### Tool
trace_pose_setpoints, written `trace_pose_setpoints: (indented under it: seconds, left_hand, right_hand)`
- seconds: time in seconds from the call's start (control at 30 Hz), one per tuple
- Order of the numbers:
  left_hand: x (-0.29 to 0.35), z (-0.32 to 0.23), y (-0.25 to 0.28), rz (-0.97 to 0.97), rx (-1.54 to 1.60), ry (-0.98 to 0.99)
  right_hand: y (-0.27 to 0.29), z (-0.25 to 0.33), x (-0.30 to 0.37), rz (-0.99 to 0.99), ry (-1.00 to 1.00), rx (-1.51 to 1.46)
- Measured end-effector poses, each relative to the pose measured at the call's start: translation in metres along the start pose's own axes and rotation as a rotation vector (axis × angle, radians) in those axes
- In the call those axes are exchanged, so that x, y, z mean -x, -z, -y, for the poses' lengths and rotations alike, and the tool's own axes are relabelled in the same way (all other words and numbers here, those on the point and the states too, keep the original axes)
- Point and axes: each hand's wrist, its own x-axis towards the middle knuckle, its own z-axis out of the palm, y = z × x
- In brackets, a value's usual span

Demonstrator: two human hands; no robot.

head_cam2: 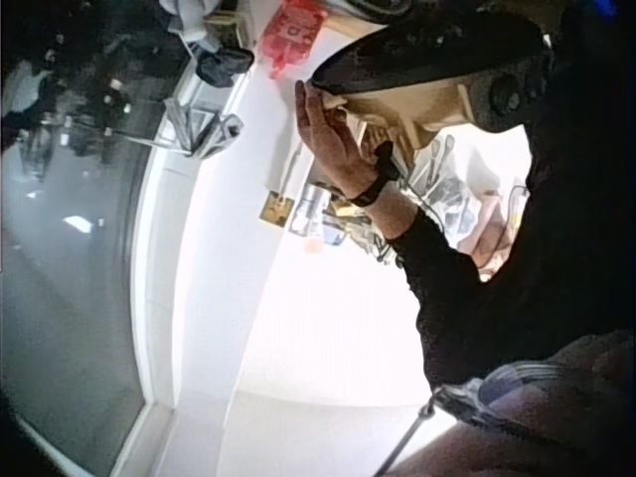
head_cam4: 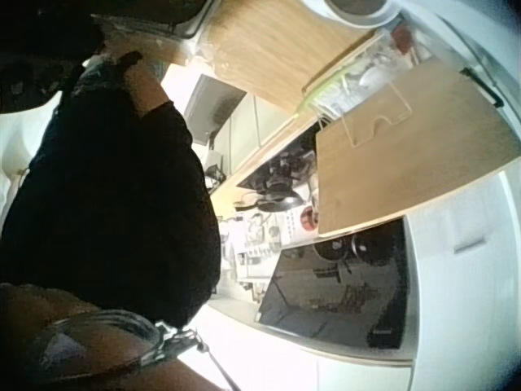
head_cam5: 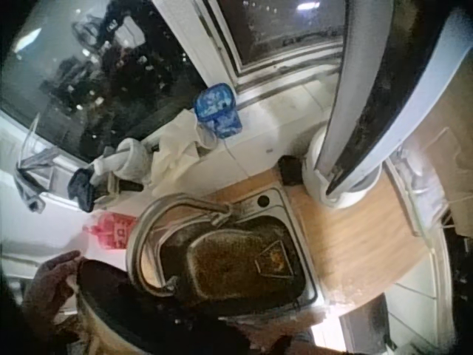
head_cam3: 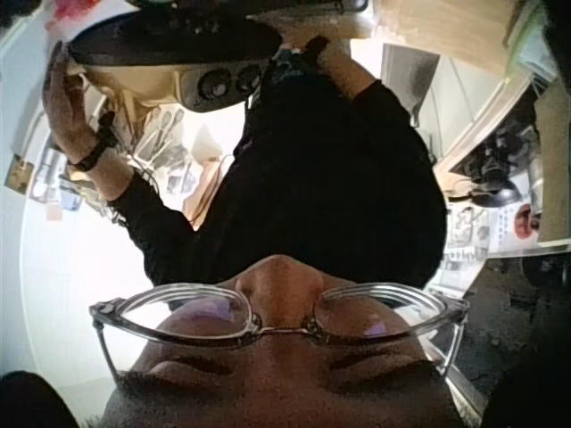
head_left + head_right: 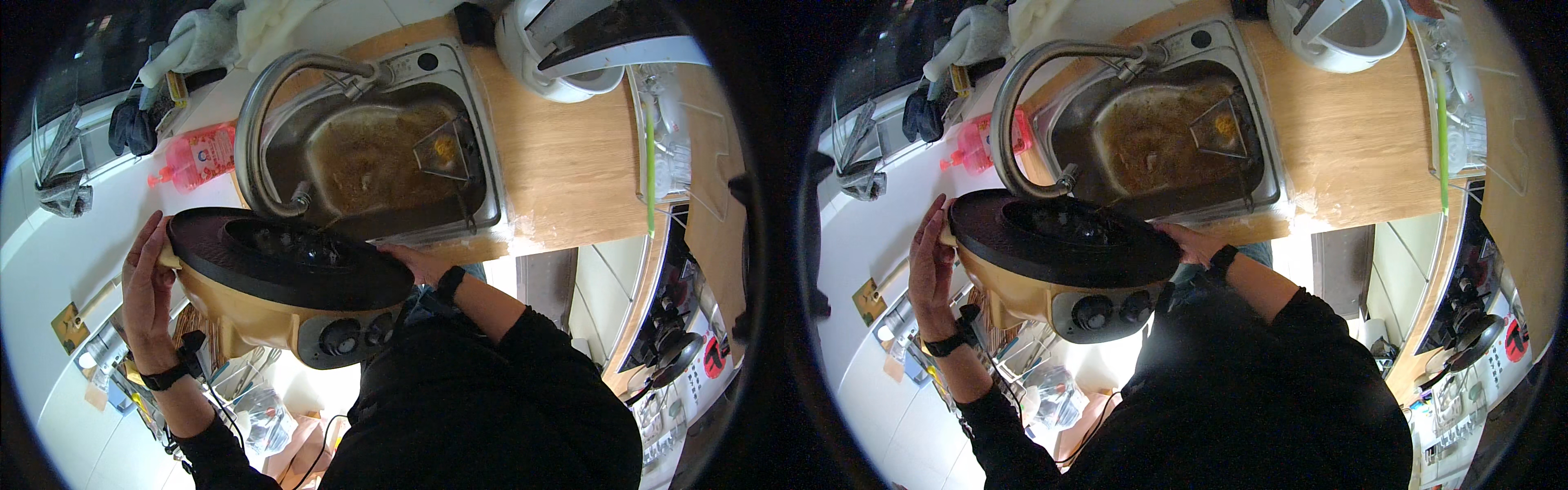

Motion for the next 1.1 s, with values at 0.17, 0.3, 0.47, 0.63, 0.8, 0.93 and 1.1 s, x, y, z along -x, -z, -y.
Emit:
trace_pose_setpoints:
  seconds: [0.17,0.3,0.47,0.63,0.8,0.93,1.1]
  left_hand:
    - [0.009,-0.004,-0.011,-0.064,0.028,0.005]
    - [0.013,-0.003,-0.011,-0.071,0.030,0.005]
    - [0.022,0.001,-0.009,-0.122,0.042,0.013]
    - [0.031,0.012,0.000,-0.117,0.126,0.030]
    - [0.041,0.035,0.014,-0.107,0.171,-0.009]
    - [0.059,0.071,0.024,-0.135,0.256,-0.022]
    - [0.077,0.163,0.027,-0.365,0.270,0.038]
  right_hand:
    - [-0.002,0.000,-0.011,0.022,0.097,-0.070]
    - [0.001,0.002,-0.005,-0.055,0.009,-0.061]
    - [0.003,0.003,-0.012,-0.020,0.017,-0.032]
    - [0.028,-0.015,-0.041,0.018,-0.033,-0.039]
    - [0.043,-0.018,-0.055,-0.034,0.042,0.002]
    - [0.029,0.013,-0.034,-0.188,0.098,0.112]
    - [0.008,0.065,-0.005,-0.543,0.411,0.738]
